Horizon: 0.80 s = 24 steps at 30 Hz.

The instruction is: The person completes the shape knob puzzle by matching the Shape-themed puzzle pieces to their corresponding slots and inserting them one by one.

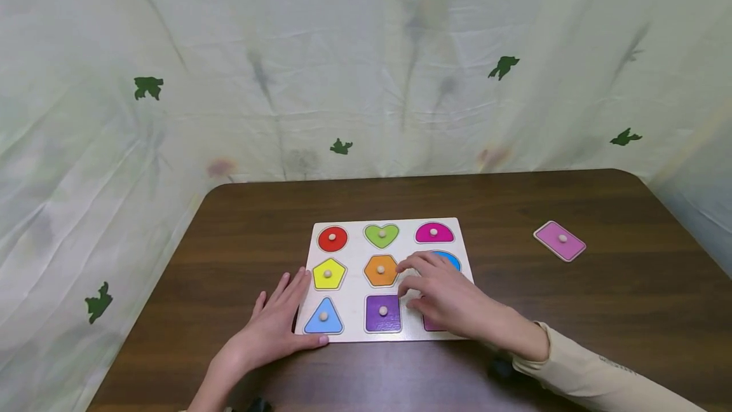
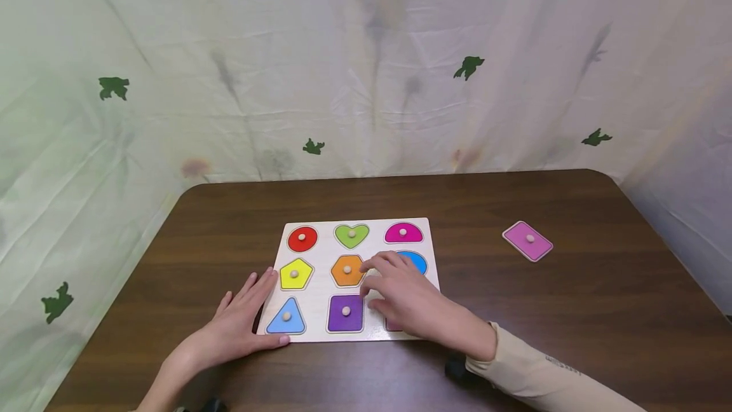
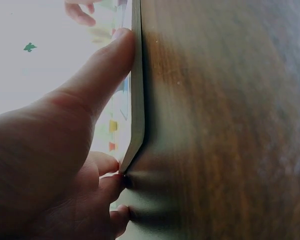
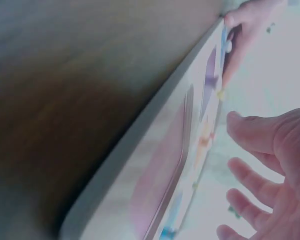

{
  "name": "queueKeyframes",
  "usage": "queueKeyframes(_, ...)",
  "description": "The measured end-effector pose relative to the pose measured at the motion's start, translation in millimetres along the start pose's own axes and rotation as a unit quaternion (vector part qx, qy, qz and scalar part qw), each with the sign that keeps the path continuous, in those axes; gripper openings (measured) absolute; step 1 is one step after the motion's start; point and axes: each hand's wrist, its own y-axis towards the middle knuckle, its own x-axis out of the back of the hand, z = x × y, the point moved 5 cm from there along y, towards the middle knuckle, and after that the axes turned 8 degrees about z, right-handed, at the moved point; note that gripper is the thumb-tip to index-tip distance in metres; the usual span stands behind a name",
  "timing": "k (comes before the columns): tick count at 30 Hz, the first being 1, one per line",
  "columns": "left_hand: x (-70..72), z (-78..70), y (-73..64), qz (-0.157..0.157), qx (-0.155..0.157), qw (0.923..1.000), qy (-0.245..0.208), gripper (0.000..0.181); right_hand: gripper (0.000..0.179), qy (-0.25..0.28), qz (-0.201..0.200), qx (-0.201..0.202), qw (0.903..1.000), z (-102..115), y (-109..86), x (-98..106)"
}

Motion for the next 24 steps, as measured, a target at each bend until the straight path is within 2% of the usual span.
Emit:
queueKeyframes(3, 0.2, 0.1, -0.2, 0.002, 0.002, 1.0, 0.001, 0.118, 0.019, -0.006, -0.027, 0.004, 0.9996, -9, -10.4, 8)
queueKeyframes(6, 0.0, 0.0, 0.3, 0.005, 0.005, 1.0, 0.001, 0.118, 0.021, -0.013, -0.037, -0.003, 0.9992, -18, -20.5, 14)
queueKeyframes(17, 0.0, 0.3, 1.1, 0.005, 0.005, 1.0, 0.001, 0.118, 0.028, -0.018, -0.066, -0.06, 0.9959, -49, -55.5, 39)
queueKeyframes(24, -0.6, -0.2, 0.9, 0.004, 0.004, 1.0, 0.002, 0.118, 0.028, -0.042, -0.097, -0.061, 0.9925, -66, -75.9, 59)
